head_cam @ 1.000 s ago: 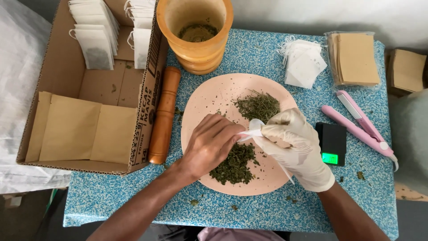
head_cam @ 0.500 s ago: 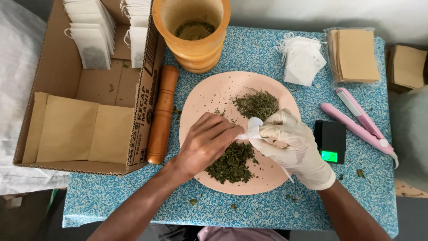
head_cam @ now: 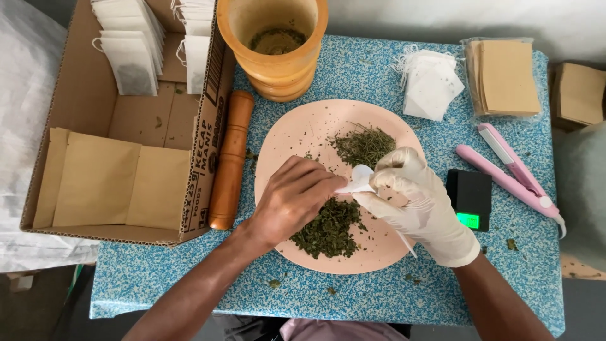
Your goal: The person scoops dried green herbs from a pink plate into white tea bags using a white plastic spoon. After filling each bag, the person places it into a cardboard box. The person repeats this process for multiple tea bags.
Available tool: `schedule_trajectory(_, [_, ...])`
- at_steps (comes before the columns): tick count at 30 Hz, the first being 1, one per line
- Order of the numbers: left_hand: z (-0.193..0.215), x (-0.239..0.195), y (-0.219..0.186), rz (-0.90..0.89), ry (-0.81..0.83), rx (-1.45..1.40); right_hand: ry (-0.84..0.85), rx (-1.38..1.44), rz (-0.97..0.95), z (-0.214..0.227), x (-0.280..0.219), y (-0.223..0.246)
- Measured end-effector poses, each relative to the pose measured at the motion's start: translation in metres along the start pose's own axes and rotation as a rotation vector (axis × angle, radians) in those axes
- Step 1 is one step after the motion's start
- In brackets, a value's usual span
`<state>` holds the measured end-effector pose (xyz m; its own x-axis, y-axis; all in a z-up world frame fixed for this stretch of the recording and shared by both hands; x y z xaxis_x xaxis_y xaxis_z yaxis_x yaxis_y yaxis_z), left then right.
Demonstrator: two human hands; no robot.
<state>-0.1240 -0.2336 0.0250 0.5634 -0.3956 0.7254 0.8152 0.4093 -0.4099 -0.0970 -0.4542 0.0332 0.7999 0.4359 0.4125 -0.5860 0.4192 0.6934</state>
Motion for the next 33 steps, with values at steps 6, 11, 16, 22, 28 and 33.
schedule_trajectory(6, [-0.011, -0.007, 0.011, 0.099, -0.014, -0.129, -0.060, 0.191, -0.046, 0.003, 0.003, 0.001])
schedule_trajectory(11, [-0.013, -0.016, 0.022, 0.173, -0.010, -0.181, -0.046, 0.294, -0.113, 0.006, 0.000, -0.017])
schedule_trajectory(16, [-0.011, -0.014, 0.022, 0.183, -0.012, -0.185, -0.050, 0.302, -0.190, 0.005, 0.002, -0.008])
schedule_trajectory(22, [-0.013, -0.016, 0.025, 0.183, 0.025, -0.183, -0.024, 0.381, -0.248, 0.005, 0.006, -0.003])
schedule_trajectory(28, [-0.010, -0.008, 0.015, 0.201, 0.067, -0.218, 0.024, 0.445, -0.322, -0.007, -0.010, -0.024])
schedule_trajectory(33, [-0.001, 0.002, 0.008, 0.320, 0.043, -0.320, -0.014, 0.479, -0.485, -0.019, -0.013, -0.017])
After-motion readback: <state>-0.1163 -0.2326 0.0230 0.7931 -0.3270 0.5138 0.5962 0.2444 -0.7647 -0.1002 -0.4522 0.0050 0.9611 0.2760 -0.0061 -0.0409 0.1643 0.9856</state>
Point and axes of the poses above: each hand's wrist, its own x-axis towards the middle knuckle, its own z-axis out of the back of the hand, y = z × x, the point moved 4 cm from there along x, towards the middle knuckle, and after that the axes turned 5 degrees about -z, right-handed, at the moved point
